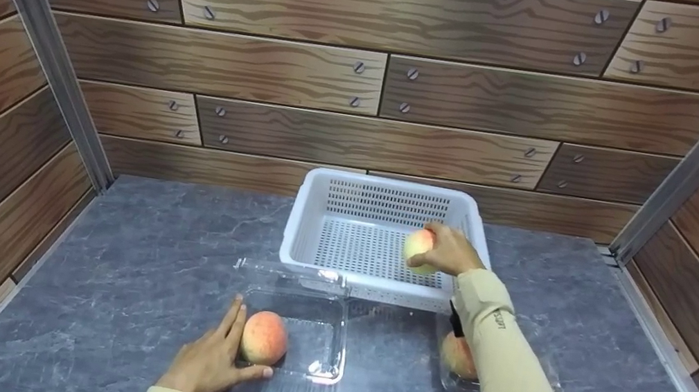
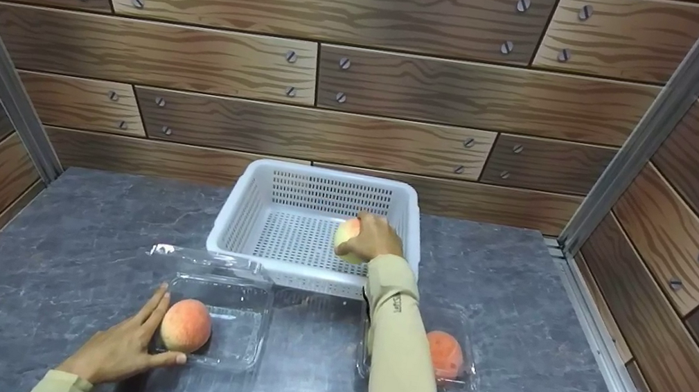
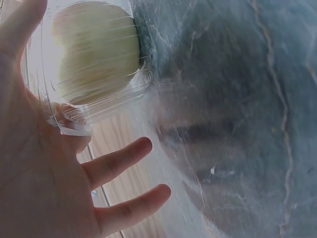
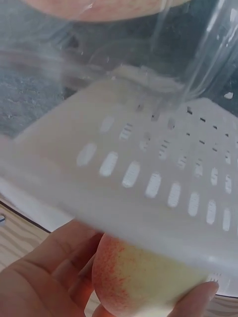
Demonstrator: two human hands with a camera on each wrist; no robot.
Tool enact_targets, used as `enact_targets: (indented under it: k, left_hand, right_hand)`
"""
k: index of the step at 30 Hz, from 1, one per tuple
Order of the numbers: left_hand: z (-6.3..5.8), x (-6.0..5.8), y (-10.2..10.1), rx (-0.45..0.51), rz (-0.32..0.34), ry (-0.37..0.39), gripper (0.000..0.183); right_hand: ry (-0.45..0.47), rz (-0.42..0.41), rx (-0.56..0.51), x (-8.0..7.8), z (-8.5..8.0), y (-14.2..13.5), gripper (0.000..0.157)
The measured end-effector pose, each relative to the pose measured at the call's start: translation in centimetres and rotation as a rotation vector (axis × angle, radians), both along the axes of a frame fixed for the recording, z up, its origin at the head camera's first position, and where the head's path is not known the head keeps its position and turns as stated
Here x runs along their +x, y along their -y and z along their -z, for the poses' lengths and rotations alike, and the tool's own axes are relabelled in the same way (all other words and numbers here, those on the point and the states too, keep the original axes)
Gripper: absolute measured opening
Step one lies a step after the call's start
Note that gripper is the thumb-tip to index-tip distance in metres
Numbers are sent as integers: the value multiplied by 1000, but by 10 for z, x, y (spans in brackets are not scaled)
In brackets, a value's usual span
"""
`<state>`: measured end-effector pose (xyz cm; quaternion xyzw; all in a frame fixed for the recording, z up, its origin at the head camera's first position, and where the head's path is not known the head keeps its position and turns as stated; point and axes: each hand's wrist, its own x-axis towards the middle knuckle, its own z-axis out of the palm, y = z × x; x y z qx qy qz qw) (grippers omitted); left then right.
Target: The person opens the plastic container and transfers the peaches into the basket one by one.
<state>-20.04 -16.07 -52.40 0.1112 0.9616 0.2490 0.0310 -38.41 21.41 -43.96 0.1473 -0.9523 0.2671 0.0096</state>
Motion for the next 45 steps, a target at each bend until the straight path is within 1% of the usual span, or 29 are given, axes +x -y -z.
enact_targets:
  k: [7,15,18,22,31,38,41,45]
  left_hand:
    - [1,0,0,3,4,1,119]
    - [1,0,0,-3,1,11,119]
    - [0,0,1,-1,1,4,118]
    - [-1,-1,1,-1,6,-10,117]
    - [-1,0,1,-10,12,-6,118]
    - [-1,0,1,-7,11,-5,118]
    - [-1,0,1,2,9,2,118]
    - [-1,0,1,11,6,8,118]
  right_hand:
    - [49,50,13,5,8,-4,78]
    - [59,79,65,5,21,-6,76]
    - [59,73,93,4,23,-8,75]
    - [75,69,104,4,25,-10,71]
    - [91,45,132,5,27,-13,65]
    - [82,19,127,4,28,-14,60]
    - [92,23,120,3,29,-15,60]
    - [115,18,125,4,28,-16,65]
